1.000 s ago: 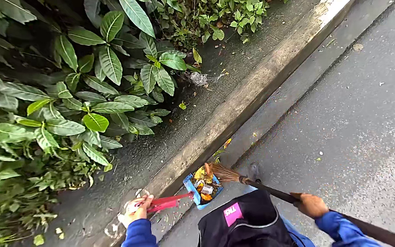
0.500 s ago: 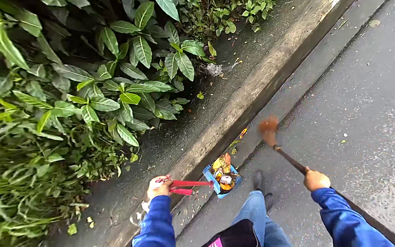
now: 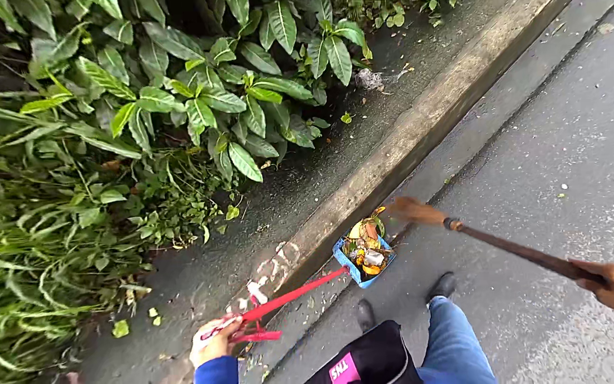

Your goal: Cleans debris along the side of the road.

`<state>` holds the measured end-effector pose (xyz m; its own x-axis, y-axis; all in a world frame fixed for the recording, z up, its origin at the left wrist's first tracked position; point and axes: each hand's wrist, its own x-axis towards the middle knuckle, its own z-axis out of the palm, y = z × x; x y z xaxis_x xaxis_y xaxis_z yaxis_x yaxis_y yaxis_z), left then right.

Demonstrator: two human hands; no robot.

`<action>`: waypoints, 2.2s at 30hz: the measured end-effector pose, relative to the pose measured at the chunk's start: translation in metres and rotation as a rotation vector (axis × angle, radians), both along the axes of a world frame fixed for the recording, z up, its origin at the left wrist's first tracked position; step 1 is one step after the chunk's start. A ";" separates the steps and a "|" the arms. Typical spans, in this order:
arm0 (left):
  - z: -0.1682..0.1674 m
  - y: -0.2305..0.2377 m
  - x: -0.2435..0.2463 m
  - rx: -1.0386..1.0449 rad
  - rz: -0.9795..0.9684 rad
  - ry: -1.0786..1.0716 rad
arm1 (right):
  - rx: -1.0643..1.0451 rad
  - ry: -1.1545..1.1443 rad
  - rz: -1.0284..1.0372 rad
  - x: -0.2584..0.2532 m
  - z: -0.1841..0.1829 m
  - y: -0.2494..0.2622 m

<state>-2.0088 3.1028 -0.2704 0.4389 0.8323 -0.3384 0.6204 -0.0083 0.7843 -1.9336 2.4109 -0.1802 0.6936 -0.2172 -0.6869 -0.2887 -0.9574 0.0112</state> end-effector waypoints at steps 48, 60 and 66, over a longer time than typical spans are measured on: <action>-0.087 0.603 -0.565 -0.084 0.154 -0.036 | -0.055 -0.025 -0.018 -0.553 -0.092 0.591; -0.090 0.805 -0.688 0.078 0.142 0.104 | 0.076 0.347 0.137 -0.666 -0.145 0.903; -0.099 0.884 -0.724 0.102 0.043 0.116 | -0.049 0.051 0.026 -0.668 -0.106 0.887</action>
<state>-2.7327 3.9868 -0.3699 0.3648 0.8822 -0.2979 0.7083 -0.0553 0.7037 -2.6015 3.2979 -0.2858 0.6636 -0.2340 -0.7105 -0.2615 -0.9625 0.0726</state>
